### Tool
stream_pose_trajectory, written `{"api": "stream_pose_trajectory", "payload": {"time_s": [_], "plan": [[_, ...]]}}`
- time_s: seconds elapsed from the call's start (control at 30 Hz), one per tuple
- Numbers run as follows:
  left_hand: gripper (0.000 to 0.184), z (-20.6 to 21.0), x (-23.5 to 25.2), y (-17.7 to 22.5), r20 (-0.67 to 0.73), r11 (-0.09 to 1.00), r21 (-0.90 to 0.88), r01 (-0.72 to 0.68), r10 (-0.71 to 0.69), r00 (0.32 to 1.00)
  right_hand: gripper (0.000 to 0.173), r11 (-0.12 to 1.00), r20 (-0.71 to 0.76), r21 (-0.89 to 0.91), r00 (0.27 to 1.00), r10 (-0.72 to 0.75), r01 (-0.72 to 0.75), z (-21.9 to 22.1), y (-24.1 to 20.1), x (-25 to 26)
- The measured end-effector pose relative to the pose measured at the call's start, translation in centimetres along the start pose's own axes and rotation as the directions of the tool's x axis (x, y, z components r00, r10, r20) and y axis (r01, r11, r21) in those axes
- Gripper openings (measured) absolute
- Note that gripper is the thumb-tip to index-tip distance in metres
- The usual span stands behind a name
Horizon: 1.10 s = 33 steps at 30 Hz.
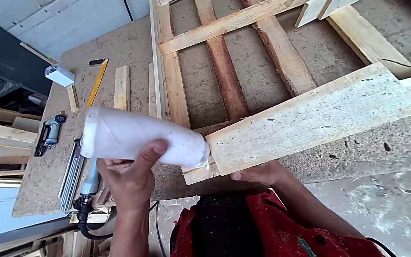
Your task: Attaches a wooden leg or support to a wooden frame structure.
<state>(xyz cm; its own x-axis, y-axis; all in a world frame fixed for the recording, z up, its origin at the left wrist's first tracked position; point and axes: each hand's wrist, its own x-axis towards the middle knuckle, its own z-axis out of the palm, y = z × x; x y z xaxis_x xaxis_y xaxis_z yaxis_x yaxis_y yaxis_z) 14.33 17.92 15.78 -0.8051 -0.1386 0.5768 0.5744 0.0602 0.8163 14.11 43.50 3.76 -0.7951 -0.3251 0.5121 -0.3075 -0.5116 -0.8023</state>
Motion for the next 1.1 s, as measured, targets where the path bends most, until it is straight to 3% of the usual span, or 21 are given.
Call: {"api": "stream_pose_trajectory", "payload": {"time_s": [0.07,0.17,0.33,0.47,0.57,0.7,0.83,0.9,1.0,1.1], "plan": [[0.047,-1.0,-0.9,0.2,0.042,0.998,0.045,0.032,-0.034,0.999,0.042,0.998,-0.014,-0.058,0.999,-0.029,0.028,-0.8,0.2,0.1],[0.051,-2.6,-0.8,-0.1,-0.023,0.993,0.114,0.014,-0.011,1.000,0.040,0.997,-0.009,-0.064,0.999,-0.037,0.037,-1.1,0.1,0.1],[0.051,-0.8,0.3,-0.6,-0.070,0.998,0.051,-0.034,0.037,0.997,0.040,0.997,0.026,-0.061,0.999,-0.036,0.037,-0.8,0.7,0.7],[0.053,-3.0,0.2,-0.6,-0.082,0.994,0.100,-0.037,0.045,0.996,0.041,0.998,-0.007,-0.019,0.998,-0.056,0.055,-1.3,0.8,1.3],[0.052,-2.3,-0.6,-0.5,-0.054,0.998,0.068,0.000,0.004,0.999,0.038,0.998,0.006,-0.055,1.000,-0.026,0.026,-1.1,1.2,1.7],[0.049,-3.2,1.3,-1.6,-0.117,0.995,0.087,-0.053,0.063,0.991,0.041,0.999,0.033,-0.032,0.999,-0.033,0.034,-0.6,1.7,2.3],[0.050,-4.0,0.8,-1.7,-0.083,1.000,0.016,-0.009,0.010,0.997,0.039,0.999,0.036,-0.046,0.999,-0.022,0.024,-0.5,2.3,3.4],[0.052,-5.2,1.3,-2.4,-0.110,0.994,0.096,-0.045,0.055,0.992,0.040,0.998,0.026,-0.060,0.999,-0.024,0.026,-0.1,2.8,3.9],[0.061,-9.9,2.9,-3.7,-0.103,0.845,0.515,-0.142,0.226,0.969,0.036,0.983,-0.027,-0.182,0.999,0.019,-0.024,-0.3,2.7,3.7],[0.058,-16.6,5.8,-3.4,0.097,0.507,0.831,-0.227,0.270,0.958,0.028,0.923,-0.093,-0.373,0.994,0.060,-0.090,-1.4,2.4,4.3]]}}
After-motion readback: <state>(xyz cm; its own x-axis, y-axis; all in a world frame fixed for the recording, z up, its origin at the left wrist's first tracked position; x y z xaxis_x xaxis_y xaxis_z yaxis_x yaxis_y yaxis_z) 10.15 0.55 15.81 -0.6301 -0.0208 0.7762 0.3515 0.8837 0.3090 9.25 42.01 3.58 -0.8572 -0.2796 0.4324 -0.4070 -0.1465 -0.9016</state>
